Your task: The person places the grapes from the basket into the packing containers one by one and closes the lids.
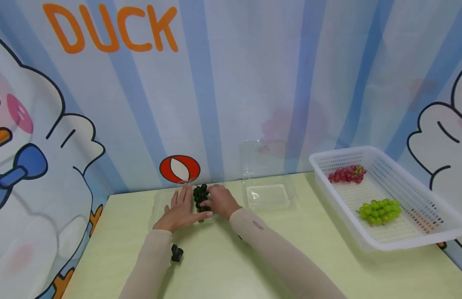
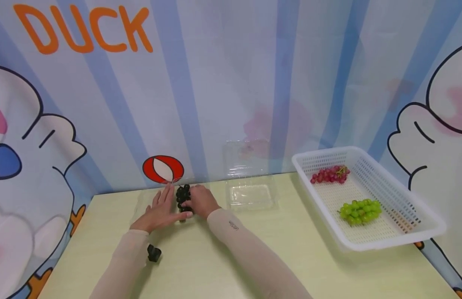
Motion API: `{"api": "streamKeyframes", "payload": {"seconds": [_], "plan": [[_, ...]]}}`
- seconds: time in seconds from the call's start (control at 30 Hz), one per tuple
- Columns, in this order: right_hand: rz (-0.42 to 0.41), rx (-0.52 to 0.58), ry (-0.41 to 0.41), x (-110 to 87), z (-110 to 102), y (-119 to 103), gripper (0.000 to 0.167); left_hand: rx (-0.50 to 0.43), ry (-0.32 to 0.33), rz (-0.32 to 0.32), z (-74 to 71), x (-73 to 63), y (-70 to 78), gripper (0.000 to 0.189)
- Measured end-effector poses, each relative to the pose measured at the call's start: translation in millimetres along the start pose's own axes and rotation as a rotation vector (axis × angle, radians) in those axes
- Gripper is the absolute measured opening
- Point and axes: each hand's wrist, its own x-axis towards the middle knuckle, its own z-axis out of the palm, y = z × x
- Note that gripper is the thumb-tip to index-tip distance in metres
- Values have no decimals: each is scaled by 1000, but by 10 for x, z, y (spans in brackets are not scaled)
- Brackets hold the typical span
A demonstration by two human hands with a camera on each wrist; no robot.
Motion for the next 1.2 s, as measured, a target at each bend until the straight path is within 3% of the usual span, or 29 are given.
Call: {"api": "streamKeyframes", "payload": {"seconds": [0.27, 0.7, 1.2], "plan": [[34, 23, -21, -13, -20, -29, 58, 12, 9, 11, 12, 16, -8, 130], [35, -4, -42, -19, -45, -46, 45, 18, 11, 8, 15, 13, -19, 131], [3, -29, -63, -41, -92, -62, 46, 11, 5, 2, 16, 19, -25, 131]]}}
